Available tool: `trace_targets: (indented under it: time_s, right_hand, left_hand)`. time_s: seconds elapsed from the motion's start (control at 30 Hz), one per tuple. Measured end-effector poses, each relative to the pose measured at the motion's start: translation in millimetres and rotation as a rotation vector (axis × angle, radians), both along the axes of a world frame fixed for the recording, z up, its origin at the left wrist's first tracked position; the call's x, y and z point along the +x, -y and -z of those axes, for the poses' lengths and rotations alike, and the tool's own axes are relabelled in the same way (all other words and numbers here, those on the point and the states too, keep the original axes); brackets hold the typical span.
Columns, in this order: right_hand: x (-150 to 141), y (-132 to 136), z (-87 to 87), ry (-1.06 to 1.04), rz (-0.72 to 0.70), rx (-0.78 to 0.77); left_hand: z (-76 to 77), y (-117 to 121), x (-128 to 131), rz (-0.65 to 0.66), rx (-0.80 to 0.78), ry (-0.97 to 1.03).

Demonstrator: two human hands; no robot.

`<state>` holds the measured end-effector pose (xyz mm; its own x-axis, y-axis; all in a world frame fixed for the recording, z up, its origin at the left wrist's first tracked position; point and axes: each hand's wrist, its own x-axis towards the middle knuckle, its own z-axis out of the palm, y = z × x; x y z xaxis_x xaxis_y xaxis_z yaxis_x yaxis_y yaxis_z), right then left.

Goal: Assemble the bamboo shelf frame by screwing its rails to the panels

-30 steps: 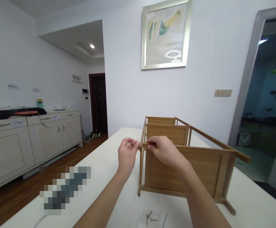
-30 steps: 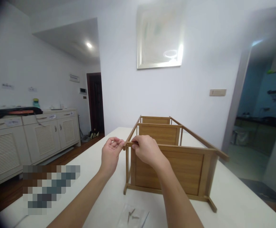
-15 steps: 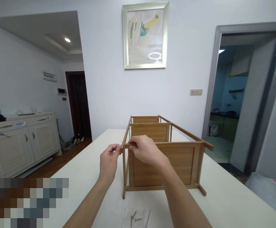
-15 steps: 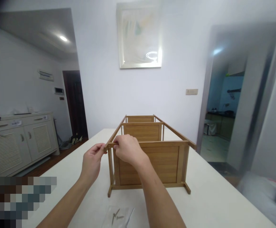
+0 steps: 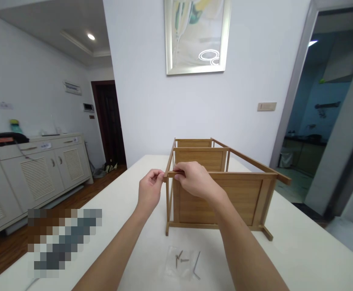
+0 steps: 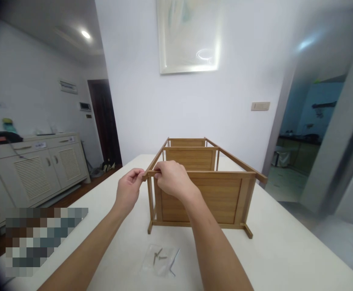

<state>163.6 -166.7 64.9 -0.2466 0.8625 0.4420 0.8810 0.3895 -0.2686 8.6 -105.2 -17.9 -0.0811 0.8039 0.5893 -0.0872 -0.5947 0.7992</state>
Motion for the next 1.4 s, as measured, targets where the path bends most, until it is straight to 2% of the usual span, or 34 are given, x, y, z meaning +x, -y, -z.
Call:
trace_targets:
  time_s: [0.2,0.37,0.43,0.53,0.6,0.67,0.73,0.8,0.9,0.97,1.07,1.2,1.4]
  right_hand:
    - [-1,-1,1.4,-0.003,0.014,0.013]
    - [-4,0,7.1,0.058,0.032,0.047]
    - [-4,0,11.0,0.08,0.026,0.131]
    - [-4,4,20.7,0.085,0.004,0.377]
    - [-4,11,32.2,0.076,-0.039,0.542]
    - [-6,24,49.9,0.074,-0.142,0.606]
    - [-9,40,74.6,0.12,-0.275,0.524]
    - [-9,57,103.9,0.146,-0.35,0.407]
    - [-4,78,145.2,0.116,-0.335,0.243]
    - [2,85,163.8,0.051,-0.293,0.15]
    - [9,88,176.4,-0.053,-0.228,0.045]
    - [8,87,179.8,-0.183,-0.198,-0.035]
    - [-1,87,184.5,-0.176,-0.169,-0.071]
  left_hand:
    - [0.7,3,1,0.011,0.014,0.011]
    - [21.4,4,0,0.097,-0.085,0.044]
    - [34.7,5,-3,0.145,-0.125,0.021]
    - [54.9,8,-4,0.272,-0.173,-0.062]
    - [66.0,8,-1,0.358,-0.22,-0.124]
    - [74.3,7,4,0.391,-0.255,-0.155]
    - [80.5,4,8,0.402,-0.294,-0.15]
    - [85.7,1,11,0.448,-0.348,-0.138]
    - [92.0,-2,9,0.563,-0.422,-0.156]
    - [94.2,-2,7,0.596,-0.439,-0.163]
    - [93.4,-1,5,0.574,-0.426,-0.169]
    - [88.5,0,-2,0.551,-0.435,-0.196]
    - [79.3,1,-24,0.576,-0.45,-0.209]
